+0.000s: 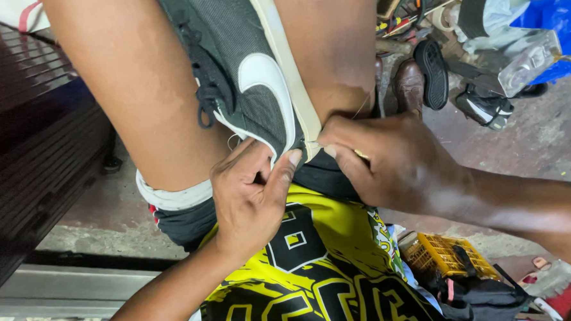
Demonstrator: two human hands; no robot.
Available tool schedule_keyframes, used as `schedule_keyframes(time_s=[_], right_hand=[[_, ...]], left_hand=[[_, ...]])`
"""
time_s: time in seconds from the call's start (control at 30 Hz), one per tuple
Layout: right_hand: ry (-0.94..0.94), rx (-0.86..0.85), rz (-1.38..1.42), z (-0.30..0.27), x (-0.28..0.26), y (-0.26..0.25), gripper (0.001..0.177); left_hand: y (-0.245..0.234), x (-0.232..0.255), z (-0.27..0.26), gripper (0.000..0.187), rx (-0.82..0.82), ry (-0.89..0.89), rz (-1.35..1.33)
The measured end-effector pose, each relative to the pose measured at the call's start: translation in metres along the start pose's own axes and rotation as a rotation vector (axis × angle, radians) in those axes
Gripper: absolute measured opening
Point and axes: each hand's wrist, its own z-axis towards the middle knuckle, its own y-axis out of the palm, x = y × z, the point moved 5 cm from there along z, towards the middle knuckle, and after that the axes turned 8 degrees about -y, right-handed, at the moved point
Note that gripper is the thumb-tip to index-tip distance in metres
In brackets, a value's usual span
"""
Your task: The person sits on the floor and sews the sole of a black and white Nike sneaker using a needle and white thread. They repeatedly push the needle through the shoe's edge and pull the thread to secure the sole, finishing by inspecting the stitched area.
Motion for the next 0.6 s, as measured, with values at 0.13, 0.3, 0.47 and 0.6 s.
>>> schedule_keyframes(time_s=[0.13,0.3,0.47,0.6], right_hand=[[-0.271,-0.046,-0.519,0.005,-0.02,0.007,0.014],[-0.127,0.043,-0.318,0.008,-0.016,0.007,0.01],[-0.215,0.023,-0.438,0.007,-0.023,0.01,0.018],[-0.234,0.002,-0.527,0.018,-0.028,0.014,0.019]], left_hand=[[0.001,-0.002,0.002,0.018,0.014,-0.022,-0.018],[0.002,-0.004,0.0,0.018,0.034,0.018,0.002],[0.004,-0.008,0.0,0.018,0.068,0.013,0.009],[0.007,-0.007,0.001,0.018,0.078,0.046,0.023]])
